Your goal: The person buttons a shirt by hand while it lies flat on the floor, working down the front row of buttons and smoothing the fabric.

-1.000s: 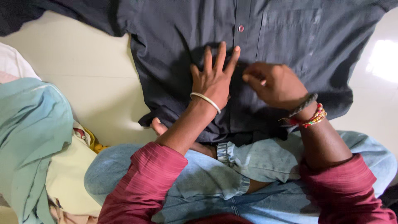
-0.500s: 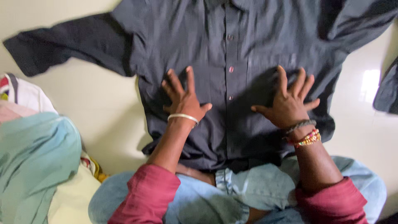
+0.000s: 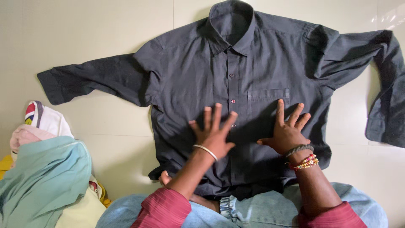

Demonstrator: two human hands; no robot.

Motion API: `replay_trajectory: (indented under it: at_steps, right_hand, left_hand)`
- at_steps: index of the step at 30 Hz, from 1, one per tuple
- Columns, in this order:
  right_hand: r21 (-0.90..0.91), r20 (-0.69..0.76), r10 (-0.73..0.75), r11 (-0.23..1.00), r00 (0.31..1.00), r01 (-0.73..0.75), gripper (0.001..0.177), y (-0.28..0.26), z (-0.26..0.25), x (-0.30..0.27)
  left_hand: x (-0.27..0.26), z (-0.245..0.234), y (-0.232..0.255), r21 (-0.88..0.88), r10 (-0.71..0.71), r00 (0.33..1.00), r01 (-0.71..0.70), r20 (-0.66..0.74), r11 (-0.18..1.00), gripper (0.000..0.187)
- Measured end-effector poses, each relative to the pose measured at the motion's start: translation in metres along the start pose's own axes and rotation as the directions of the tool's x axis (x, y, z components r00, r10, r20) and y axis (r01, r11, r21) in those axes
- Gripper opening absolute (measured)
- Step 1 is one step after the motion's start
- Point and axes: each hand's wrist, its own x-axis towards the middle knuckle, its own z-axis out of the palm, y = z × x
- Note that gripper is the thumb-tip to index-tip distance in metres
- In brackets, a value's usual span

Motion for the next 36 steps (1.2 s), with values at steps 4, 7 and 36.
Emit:
replay_trajectory:
  at_steps: [4, 7, 36]
  right_hand:
    - [-0.113, -0.008, -0.098, 0.989, 0.995, 0.096, 0.153, 0.016, 0.005, 0.012]
    - [-0.235, 0.047, -0.067, 0.969, 0.997, 0.077, 0.142, 0.024, 0.010, 0.018]
    - [0.090, -0.308, -0.743, 0.599, 0.594, 0.796, 0.075, -0.026, 0.013, -0.024]
  left_hand:
    - [0.001, -0.039, -0.027, -0.145, -0.413, 0.906, 0.423, 0.098, 0.894, 0.119]
    - [0.003, -0.049, -0.034, -0.221, -0.540, 0.830, 0.558, 0.140, 0.800, 0.121]
    - [0.006, 0.038, -0.007, 0.034, 0.343, 0.902, -0.346, -0.264, 0.938, 0.102]
